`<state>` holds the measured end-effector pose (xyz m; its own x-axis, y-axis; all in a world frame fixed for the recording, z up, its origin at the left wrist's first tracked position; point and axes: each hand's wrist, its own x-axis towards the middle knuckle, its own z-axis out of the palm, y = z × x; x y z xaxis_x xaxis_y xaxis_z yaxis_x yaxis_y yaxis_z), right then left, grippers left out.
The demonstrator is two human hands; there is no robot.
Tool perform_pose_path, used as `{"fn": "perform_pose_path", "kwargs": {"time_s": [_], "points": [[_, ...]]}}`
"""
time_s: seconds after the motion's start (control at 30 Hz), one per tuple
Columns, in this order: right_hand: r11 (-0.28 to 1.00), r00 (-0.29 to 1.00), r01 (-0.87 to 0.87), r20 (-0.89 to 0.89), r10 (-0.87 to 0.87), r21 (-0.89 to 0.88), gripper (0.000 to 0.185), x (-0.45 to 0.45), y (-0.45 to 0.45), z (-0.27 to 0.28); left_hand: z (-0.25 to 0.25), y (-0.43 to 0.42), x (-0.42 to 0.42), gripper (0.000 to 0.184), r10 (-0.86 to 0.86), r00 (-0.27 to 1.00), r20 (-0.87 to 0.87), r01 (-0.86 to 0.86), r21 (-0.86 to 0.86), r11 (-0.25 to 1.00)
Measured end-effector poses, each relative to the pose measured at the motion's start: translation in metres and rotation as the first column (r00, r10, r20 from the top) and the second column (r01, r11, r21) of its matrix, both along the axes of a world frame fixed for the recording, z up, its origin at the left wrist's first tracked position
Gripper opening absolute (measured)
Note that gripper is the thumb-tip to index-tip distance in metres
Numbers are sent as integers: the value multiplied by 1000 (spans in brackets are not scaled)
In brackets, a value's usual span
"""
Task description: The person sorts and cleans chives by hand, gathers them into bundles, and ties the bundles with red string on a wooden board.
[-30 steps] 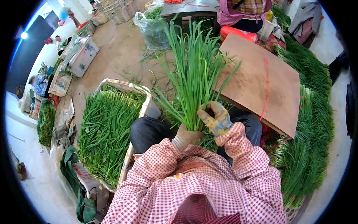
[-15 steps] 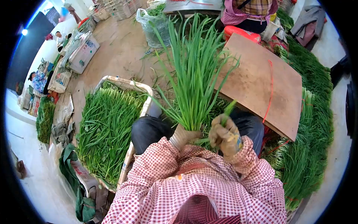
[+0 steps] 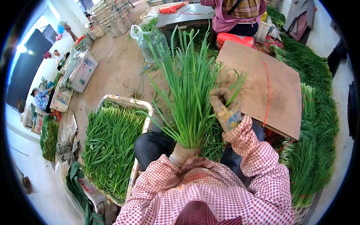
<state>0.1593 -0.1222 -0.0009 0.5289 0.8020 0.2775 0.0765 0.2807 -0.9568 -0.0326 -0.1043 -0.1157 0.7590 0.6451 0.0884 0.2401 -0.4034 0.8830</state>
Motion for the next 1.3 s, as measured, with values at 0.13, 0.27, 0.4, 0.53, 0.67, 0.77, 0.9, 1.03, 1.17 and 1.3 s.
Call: {"fn": "perform_pose_path", "kwargs": {"time_s": [0.13, 0.27, 0.4, 0.53, 0.67, 0.77, 0.9, 1.03, 1.17, 1.3], "points": [[992, 992, -85, 82, 92, -91, 17, 18, 29, 38, 8, -7, 0, 25, -2, 999, -47, 6, 89, 996], [905, 956, -81, 225, 189, -417, 37, 30, 46, 57, 28, -7, 0, 28, -35, 974, -223, 96, 266, 959], [849, 900, -42, 349, 262, -527, 51, 43, 67, 47, 23, -11, -6, 24, -2, 998, 55, 4, -28, 1000], [902, 953, -126, 203, 226, -413, 47, 43, 71, 31, 8, -13, -8, 25, 99, 975, 200, -58, -198, 978], [942, 994, -106, -23, 105, -318, 44, 26, 46, 46, 42, -12, -9, 31, 85, 995, 46, -60, -394, 917], [999, 1000, -25, 16, 26, -33, 30, 31, 39, 17, 59, -15, -6, 40, 251, 953, 170, -88, -639, 764], [999, 920, 37, -392, -21, 34, 21, 18, -18, 16, 48, -3, -3, 44, 262, 958, 112, -164, -533, 830], [937, 616, 48, -749, 245, 346, 8, 19, -62, -13, 35, 1, -1, 41, 322, 946, 32, -225, -651, 725], [957, 593, 55, -780, 198, 285, 7, 29, -75, -20, 28, 2, -2, 39, 319, 944, 77, -197, -645, 739], [976, 638, 69, -761, 118, 209, 7, 42, -67, -5, 30, 0, 1, 39, 352, 928, 121, -216, -595, 774]]}}
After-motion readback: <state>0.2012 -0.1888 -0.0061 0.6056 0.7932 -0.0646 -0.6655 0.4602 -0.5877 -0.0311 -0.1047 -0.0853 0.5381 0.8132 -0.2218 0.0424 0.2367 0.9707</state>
